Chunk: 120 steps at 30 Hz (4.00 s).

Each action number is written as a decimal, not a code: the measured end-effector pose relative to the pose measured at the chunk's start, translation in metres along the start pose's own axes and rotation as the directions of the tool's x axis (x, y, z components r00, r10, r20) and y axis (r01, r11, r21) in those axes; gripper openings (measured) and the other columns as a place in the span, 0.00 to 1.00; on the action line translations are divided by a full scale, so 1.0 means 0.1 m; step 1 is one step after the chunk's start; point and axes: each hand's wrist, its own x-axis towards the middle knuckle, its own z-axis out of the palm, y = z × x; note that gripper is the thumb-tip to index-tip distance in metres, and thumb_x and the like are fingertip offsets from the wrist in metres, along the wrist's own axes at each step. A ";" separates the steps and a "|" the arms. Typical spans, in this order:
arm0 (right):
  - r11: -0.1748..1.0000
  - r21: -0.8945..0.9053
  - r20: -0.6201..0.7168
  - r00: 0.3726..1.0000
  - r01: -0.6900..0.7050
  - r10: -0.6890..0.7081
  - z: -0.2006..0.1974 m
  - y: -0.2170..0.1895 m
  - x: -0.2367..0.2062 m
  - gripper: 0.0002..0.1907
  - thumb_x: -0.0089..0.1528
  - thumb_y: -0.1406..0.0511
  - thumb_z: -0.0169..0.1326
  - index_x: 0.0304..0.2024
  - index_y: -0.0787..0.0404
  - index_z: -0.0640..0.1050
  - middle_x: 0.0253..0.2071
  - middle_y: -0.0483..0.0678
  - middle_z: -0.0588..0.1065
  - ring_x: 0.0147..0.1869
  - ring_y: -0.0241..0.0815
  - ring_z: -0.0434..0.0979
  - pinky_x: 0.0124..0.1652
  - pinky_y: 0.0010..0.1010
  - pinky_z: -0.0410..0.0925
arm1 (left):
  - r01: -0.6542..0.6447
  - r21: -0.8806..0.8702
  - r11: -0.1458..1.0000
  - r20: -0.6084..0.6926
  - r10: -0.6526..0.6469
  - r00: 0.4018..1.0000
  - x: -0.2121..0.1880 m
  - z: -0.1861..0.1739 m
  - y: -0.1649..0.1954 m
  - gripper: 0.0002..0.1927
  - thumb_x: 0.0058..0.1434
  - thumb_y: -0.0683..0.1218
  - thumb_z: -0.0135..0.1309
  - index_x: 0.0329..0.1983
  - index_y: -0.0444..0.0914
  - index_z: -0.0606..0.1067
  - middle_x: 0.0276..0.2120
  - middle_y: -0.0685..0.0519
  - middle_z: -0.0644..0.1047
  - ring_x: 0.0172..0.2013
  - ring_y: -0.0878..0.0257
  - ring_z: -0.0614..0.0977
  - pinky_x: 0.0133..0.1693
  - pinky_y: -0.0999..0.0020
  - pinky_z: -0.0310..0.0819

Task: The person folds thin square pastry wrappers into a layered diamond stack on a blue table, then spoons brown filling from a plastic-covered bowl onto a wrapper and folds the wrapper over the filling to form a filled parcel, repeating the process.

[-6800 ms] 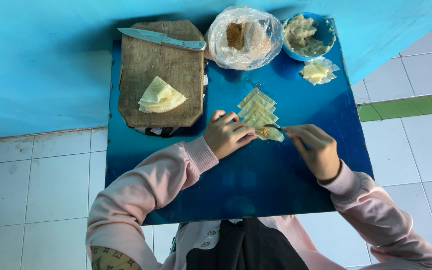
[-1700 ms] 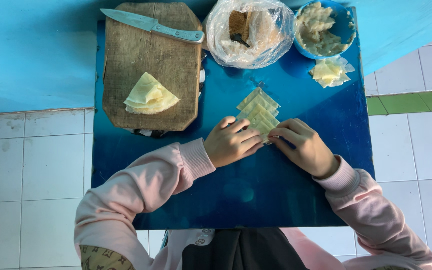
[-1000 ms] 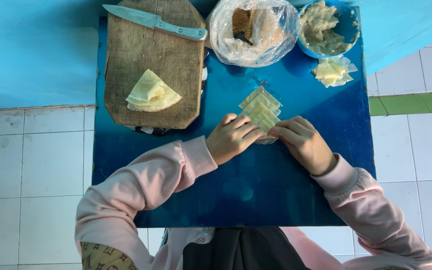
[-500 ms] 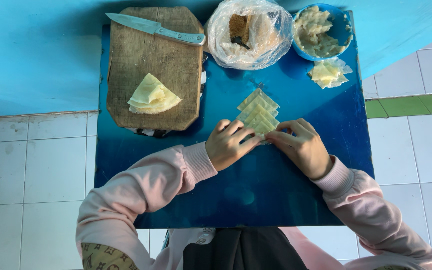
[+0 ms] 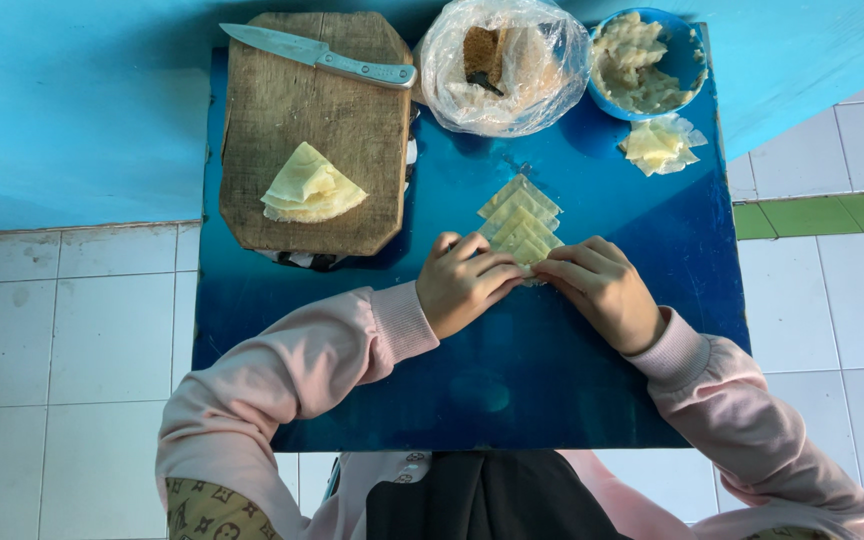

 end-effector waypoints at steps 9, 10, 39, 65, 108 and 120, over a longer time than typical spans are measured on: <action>0.998 0.060 0.016 0.999 -0.034 0.033 0.00 0.01 0.03 0.11 0.57 0.68 0.64 0.43 0.60 0.83 0.42 0.47 0.79 0.41 0.45 0.77 0.42 0.34 0.71 | 0.060 -0.077 0.995 0.002 -0.060 0.998 -0.01 0.02 -0.01 0.09 0.61 0.49 0.67 0.42 0.48 0.80 0.42 0.65 0.82 0.44 0.68 0.77 0.50 0.66 0.58; 0.996 0.078 0.013 0.999 -0.046 0.045 0.01 0.01 0.03 0.10 0.57 0.68 0.64 0.42 0.60 0.83 0.42 0.47 0.79 0.41 0.45 0.77 0.41 0.34 0.71 | 0.064 -0.080 0.995 0.001 -0.065 0.998 -0.01 0.02 -0.01 0.09 0.61 0.49 0.67 0.42 0.48 0.80 0.42 0.65 0.82 0.44 0.68 0.77 0.50 0.66 0.58; 0.966 0.156 0.217 0.961 -0.205 0.169 -0.02 0.15 0.19 0.08 0.58 0.65 0.63 0.41 0.57 0.83 0.36 0.46 0.82 0.40 0.45 0.80 0.42 0.36 0.71 | 0.120 0.063 0.991 -0.022 -0.119 0.993 -0.01 -0.05 0.06 0.07 0.64 0.54 0.64 0.38 0.49 0.82 0.41 0.66 0.79 0.46 0.65 0.75 0.51 0.63 0.56; 0.936 0.160 0.256 0.929 -0.312 0.266 -0.05 0.12 0.31 0.07 0.58 0.66 0.63 0.39 0.58 0.84 0.36 0.47 0.83 0.35 0.43 0.81 0.36 0.33 0.73 | 0.155 -0.023 0.988 0.048 -0.154 0.987 0.02 0.02 0.01 0.08 0.63 0.53 0.63 0.43 0.50 0.81 0.39 0.64 0.79 0.45 0.64 0.74 0.49 0.63 0.57; 0.997 0.048 0.105 0.993 0.057 -0.062 -0.06 0.37 0.41 0.12 0.56 0.66 0.64 0.43 0.57 0.82 0.41 0.47 0.79 0.45 0.46 0.78 0.45 0.37 0.71 | 0.168 -0.051 0.984 0.061 -0.165 0.984 0.23 0.24 -0.24 0.09 0.62 0.51 0.65 0.42 0.45 0.80 0.39 0.60 0.78 0.45 0.61 0.75 0.49 0.61 0.58; 0.997 0.071 0.053 0.998 0.025 -0.028 0.00 0.38 0.44 0.13 0.55 0.67 0.66 0.43 0.55 0.83 0.44 0.45 0.78 0.47 0.48 0.76 0.46 0.36 0.72 | 0.183 -0.020 0.983 0.036 -0.183 0.983 0.20 0.29 -0.32 0.12 0.62 0.52 0.64 0.45 0.46 0.77 0.42 0.61 0.78 0.47 0.62 0.75 0.50 0.61 0.58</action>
